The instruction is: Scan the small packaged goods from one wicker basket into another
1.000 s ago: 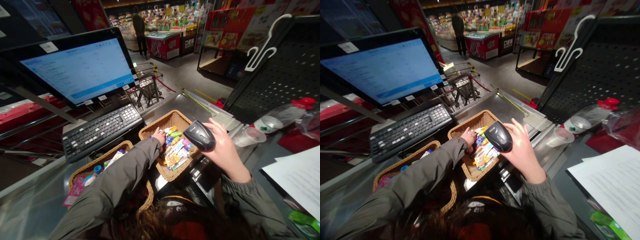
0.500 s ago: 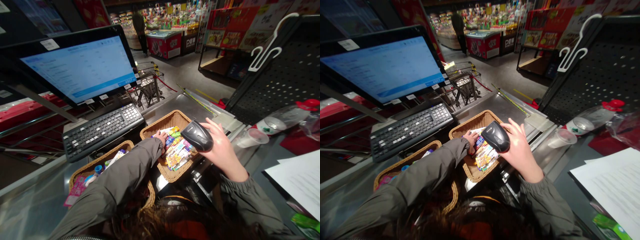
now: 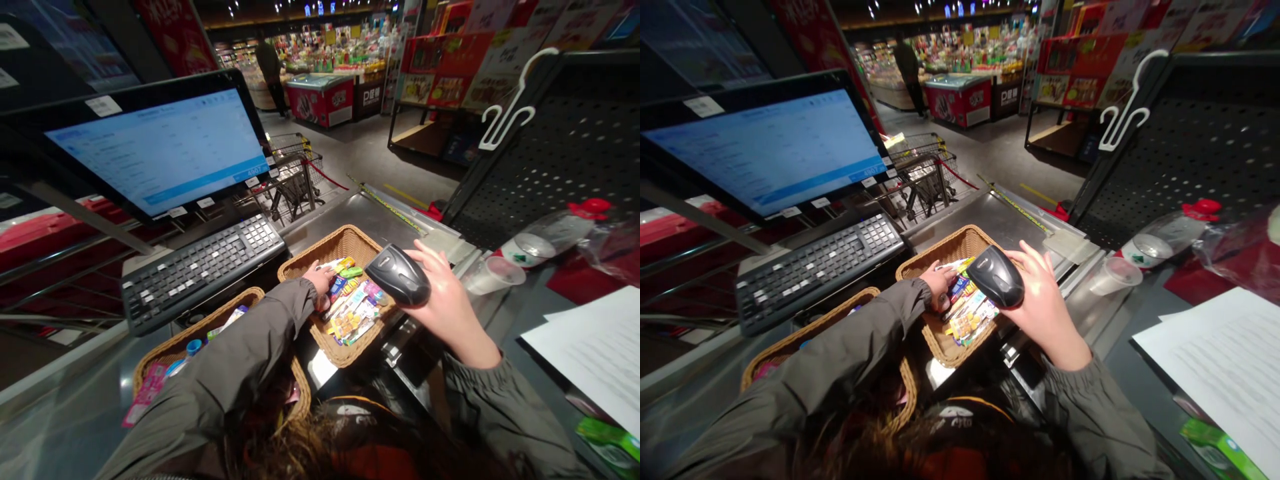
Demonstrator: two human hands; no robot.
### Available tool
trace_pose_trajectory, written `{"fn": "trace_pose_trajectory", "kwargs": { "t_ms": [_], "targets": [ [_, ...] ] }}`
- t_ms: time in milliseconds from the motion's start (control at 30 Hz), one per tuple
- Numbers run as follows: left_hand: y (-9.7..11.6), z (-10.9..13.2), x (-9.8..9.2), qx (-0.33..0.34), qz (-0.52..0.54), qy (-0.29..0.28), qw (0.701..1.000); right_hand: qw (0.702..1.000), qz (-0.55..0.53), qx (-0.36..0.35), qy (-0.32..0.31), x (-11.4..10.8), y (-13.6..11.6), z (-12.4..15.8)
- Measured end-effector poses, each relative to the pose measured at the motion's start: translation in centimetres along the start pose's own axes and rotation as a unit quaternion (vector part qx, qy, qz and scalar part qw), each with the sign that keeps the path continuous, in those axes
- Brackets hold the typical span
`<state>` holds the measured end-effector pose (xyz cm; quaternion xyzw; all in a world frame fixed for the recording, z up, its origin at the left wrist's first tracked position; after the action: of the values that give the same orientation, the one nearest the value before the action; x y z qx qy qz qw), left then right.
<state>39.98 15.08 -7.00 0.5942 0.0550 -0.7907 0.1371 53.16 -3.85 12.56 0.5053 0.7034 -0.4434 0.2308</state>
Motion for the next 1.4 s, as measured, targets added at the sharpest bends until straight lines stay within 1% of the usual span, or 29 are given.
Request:
{"fn": "trace_pose_trajectory", "kwargs": {
  "t_ms": [67, 133, 233, 367, 467, 567, 633, 700, 867, 1033, 1233, 1400],
  "targets": [
    [0.3, 0.9, -1.7, 0.014, -0.013, -0.006, 1.0, 1.0, 0.003, -0.004, 0.001, 0.0, -0.2, 0.2],
    [0.5, 2.3, -4.2, 0.025, -0.02, 0.025, 0.999, 1.0, 0.004, -0.007, -0.004, 0.3, -0.5, 0.3],
    [0.7, 5.2, -8.7, 0.026, -0.025, 0.107, 0.994, 1.0, -0.002, -0.014, -0.02, 0.7, -1.6, 0.2],
    [0.8, 10.4, -14.0, -0.001, -0.034, 0.23, 0.973, 0.999, -0.002, -0.04, -0.018, 0.5, -3.9, 0.0],
    [0.6, 14.7, -16.7, -0.038, -0.063, 0.307, 0.949, 0.997, 0.008, -0.069, -0.019, 0.1, -6.2, -0.1],
    [0.5, 18.9, -18.2, -0.085, -0.096, 0.357, 0.925, 0.995, 0.01, -0.094, -0.042, 0.1, -8.8, -0.2],
    [0.5, 21.4, -18.6, -0.109, -0.107, 0.379, 0.913, 0.992, 0.006, -0.114, -0.055, 0.2, -10.6, -0.2],
    [0.5, 23.6, -18.7, -0.124, -0.113, 0.39, 0.905, 0.989, 0.0, -0.139, -0.059, 0.4, -12.4, -0.2],
    [0.6, 28.8, -18.1, -0.16, -0.151, 0.407, 0.886, 0.978, -0.016, -0.199, -0.064, 0.9, -16.7, 0.0],
    [0.6, 33.6, -17.4, -0.207, -0.166, 0.409, 0.873, 0.963, -0.03, -0.255, -0.081, 1.8, -20.4, 0.2],
    [0.9, 38.1, -16.2, -0.248, -0.176, 0.409, 0.86, 0.947, -0.043, -0.304, -0.097, 3.0, -23.9, 0.4],
    [0.7, 40.6, -15.4, -0.276, -0.174, 0.402, 0.855, 0.936, -0.056, -0.329, -0.113, 3.8, -25.7, 0.5]
  ]
}}
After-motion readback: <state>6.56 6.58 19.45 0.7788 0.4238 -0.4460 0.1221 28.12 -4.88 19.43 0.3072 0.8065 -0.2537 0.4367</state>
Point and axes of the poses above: each hand's wrist, its own z-axis away from the middle knuckle, its own x-axis out of the palm, y = z × x, the point moved 8 cm from there along -z, towards the middle knuckle, and after that the axes turned 2 degrees about -y, right-handed, at the moved point
